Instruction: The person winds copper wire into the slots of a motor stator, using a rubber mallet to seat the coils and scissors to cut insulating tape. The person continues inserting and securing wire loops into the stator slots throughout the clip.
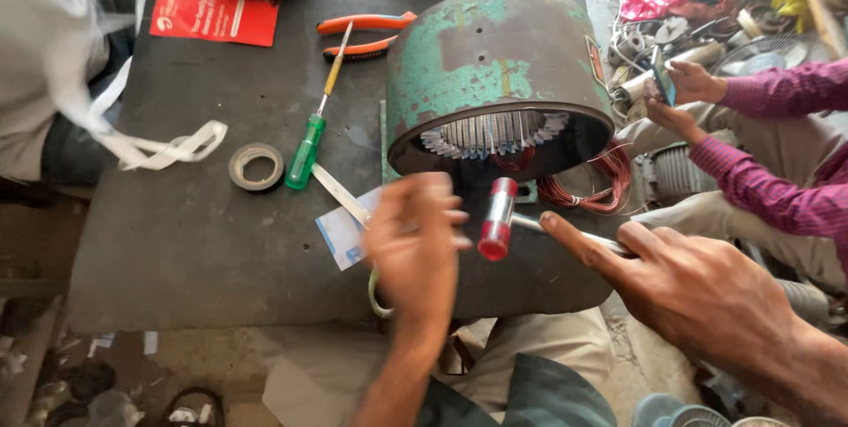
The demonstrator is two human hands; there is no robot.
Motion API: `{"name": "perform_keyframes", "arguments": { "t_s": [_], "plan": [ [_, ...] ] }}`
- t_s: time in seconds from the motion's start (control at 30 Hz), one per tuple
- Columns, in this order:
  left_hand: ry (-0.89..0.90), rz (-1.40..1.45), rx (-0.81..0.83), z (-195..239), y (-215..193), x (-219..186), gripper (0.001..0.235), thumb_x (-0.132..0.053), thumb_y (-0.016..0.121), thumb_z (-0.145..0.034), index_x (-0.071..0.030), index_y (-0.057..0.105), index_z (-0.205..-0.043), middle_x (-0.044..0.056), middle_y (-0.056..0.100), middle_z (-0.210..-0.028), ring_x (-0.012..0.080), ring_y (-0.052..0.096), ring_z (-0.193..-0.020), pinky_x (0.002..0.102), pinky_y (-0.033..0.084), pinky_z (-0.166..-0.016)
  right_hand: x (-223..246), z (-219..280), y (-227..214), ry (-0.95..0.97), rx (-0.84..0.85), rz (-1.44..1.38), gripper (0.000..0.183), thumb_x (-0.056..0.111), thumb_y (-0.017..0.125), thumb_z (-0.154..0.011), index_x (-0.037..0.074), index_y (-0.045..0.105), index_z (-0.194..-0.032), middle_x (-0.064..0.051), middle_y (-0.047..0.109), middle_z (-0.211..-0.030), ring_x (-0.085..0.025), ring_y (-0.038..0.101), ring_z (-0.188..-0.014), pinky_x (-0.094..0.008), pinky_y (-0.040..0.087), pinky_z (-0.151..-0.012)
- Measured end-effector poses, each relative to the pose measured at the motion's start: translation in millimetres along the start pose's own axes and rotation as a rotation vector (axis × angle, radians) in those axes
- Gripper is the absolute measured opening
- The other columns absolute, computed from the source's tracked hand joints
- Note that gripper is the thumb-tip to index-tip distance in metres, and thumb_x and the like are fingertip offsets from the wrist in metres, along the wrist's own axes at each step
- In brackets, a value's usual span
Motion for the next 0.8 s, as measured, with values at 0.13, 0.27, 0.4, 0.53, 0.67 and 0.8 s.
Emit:
{"name": "perform_keyframes", "arguments": {
  "t_s": [0.13, 0.27, 0.4, 0.53, 0.67, 0.8],
  "plan": [
    [0.589, -0.241, -0.099, -53.5, -16.1, -70.9, 0.026, -0.020, 0.056, -0.110, 0.003, 0.061, -0.098, 0.009, 0.061, -0.086, 0.0126, 0.051, -0.070, 0.025, 0.043, -0.064, 0.4, -3.0, 0.0, -0.075, 0.051, 0.125, 0.083, 0.019, 0.063, -0.093, 0.035, 0.025, -0.164, 0.001, 0.053, -0.080, -0.014, 0.062, -0.065, -0.033, 0.056, -0.056],
    [0.238, -0.108, 0.430, -171.2, 17.4, -89.8, 0.029, -0.026, 0.054, -0.098, -0.002, 0.070, -0.105, 0.005, 0.074, -0.101, 0.0122, 0.072, -0.093, 0.024, 0.056, -0.083, 1.4, -12.3, -23.1, -0.061, -0.160, 0.058, 0.093, 0.016, 0.064, -0.078, 0.025, 0.031, -0.164, -0.001, 0.055, -0.081, -0.018, 0.063, -0.068, -0.032, 0.053, -0.052],
    [-0.116, -0.451, 0.860, -232.3, 54.6, -42.4, 0.021, -0.018, 0.072, -0.092, -0.003, 0.075, -0.106, 0.004, 0.070, -0.100, 0.0117, 0.062, -0.089, 0.032, 0.047, -0.075, 10.3, 3.0, -29.3, -0.151, -0.286, 0.039, 0.086, 0.012, 0.062, -0.080, 0.027, 0.037, -0.162, 0.000, 0.050, -0.072, -0.016, 0.058, -0.061, -0.034, 0.053, -0.054],
    [-0.499, -0.664, 1.141, -265.3, 77.1, 32.9, 0.020, -0.015, 0.074, -0.084, -0.011, 0.077, -0.103, 0.004, 0.073, -0.096, 0.0157, 0.065, -0.083, 0.039, 0.053, -0.076, -2.6, 16.1, -9.5, -0.077, -0.153, -0.006, 0.077, 0.014, 0.061, -0.081, 0.024, 0.039, -0.155, -0.002, 0.049, -0.072, -0.016, 0.057, -0.058, -0.034, 0.051, -0.052],
    [-0.581, -0.647, 1.074, -294.0, 67.6, 99.8, 0.019, -0.016, 0.074, -0.085, -0.010, 0.077, -0.103, 0.004, 0.074, -0.095, 0.0154, 0.065, -0.082, 0.039, 0.053, -0.075, -5.5, 21.4, -6.7, -0.075, -0.245, -0.015, 0.073, 0.015, 0.061, -0.086, 0.027, 0.043, -0.156, 0.001, 0.043, -0.071, -0.012, 0.053, -0.058, -0.035, 0.048, -0.053],
    [-0.617, -0.616, 1.032, -303.7, 57.4, 142.5, 0.019, -0.016, 0.073, -0.085, -0.010, 0.076, -0.103, 0.005, 0.074, -0.095, 0.0150, 0.065, -0.081, 0.038, 0.053, -0.074, -2.6, 7.5, -13.1, -0.192, -0.277, -0.026, 0.074, 0.015, 0.061, -0.089, 0.027, 0.043, -0.160, 0.000, 0.042, -0.073, -0.013, 0.050, -0.057, -0.033, 0.044, -0.049]
  ]
}}
Point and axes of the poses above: each hand's wrist, its own z-axis away from the middle knuckle, its own y-axis out of the palm, x = y × z, the point moved 3 cm from there along -z, towards the middle knuckle
